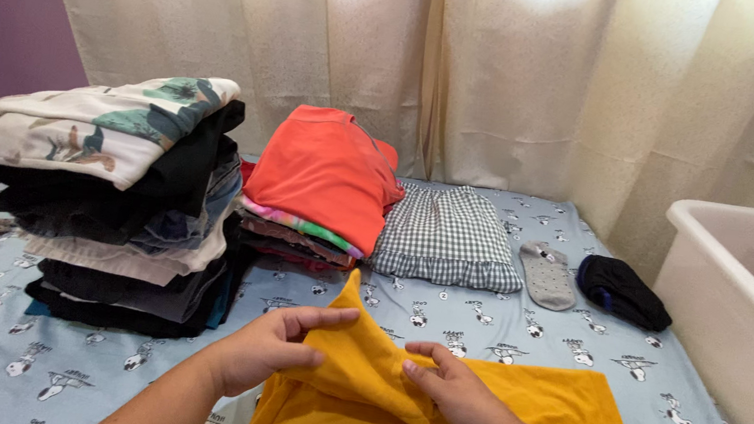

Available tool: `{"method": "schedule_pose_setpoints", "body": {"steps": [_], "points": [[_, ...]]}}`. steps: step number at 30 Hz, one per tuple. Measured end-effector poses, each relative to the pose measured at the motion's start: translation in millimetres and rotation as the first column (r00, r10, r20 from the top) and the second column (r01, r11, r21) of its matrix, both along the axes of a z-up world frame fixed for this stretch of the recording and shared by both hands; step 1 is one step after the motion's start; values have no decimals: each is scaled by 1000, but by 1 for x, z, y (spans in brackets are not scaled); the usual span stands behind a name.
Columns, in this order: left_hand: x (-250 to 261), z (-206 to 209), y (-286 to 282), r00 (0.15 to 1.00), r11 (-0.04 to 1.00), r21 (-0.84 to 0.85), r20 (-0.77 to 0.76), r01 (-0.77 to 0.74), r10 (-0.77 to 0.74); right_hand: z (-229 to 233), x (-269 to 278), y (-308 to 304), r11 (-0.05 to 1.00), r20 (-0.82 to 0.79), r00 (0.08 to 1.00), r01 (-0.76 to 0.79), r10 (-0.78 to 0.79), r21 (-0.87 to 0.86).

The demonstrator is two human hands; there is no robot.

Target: The person folds several garments one by one on a bed, including a red t-shirt, a yellow t-shirt, and a striped shirt. Each item is smoothed, folded into a compact rectangle, and placed on a growing stack.

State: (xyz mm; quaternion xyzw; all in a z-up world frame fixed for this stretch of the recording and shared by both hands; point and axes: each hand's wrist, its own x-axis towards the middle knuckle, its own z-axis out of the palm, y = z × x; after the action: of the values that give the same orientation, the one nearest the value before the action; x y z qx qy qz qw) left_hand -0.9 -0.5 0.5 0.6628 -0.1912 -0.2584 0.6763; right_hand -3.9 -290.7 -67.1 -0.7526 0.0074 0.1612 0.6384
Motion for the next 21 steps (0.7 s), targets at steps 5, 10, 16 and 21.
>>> {"method": "schedule_pose_setpoints", "body": {"steps": [5, 10, 16, 21], "points": [[5, -8, 5, 996, 998, -19, 71, -56, 57, 8, 6, 11, 915, 151, 988, -41, -22, 401], [19, -34, 11, 988, 988, -36, 46, -149, 151, 1, 12, 4, 997, 287, 957, 13, -34, 75], [24, -77, 3, 937, 882, 395, -123, -256, 327, -27, 0, 13, 719, 183, 957, -36, 225, -694], [30, -93, 9, 948, 876, 424, -106, -230, 300, -37, 6, 5, 763, 216, 933, -87, 288, -641]]}}
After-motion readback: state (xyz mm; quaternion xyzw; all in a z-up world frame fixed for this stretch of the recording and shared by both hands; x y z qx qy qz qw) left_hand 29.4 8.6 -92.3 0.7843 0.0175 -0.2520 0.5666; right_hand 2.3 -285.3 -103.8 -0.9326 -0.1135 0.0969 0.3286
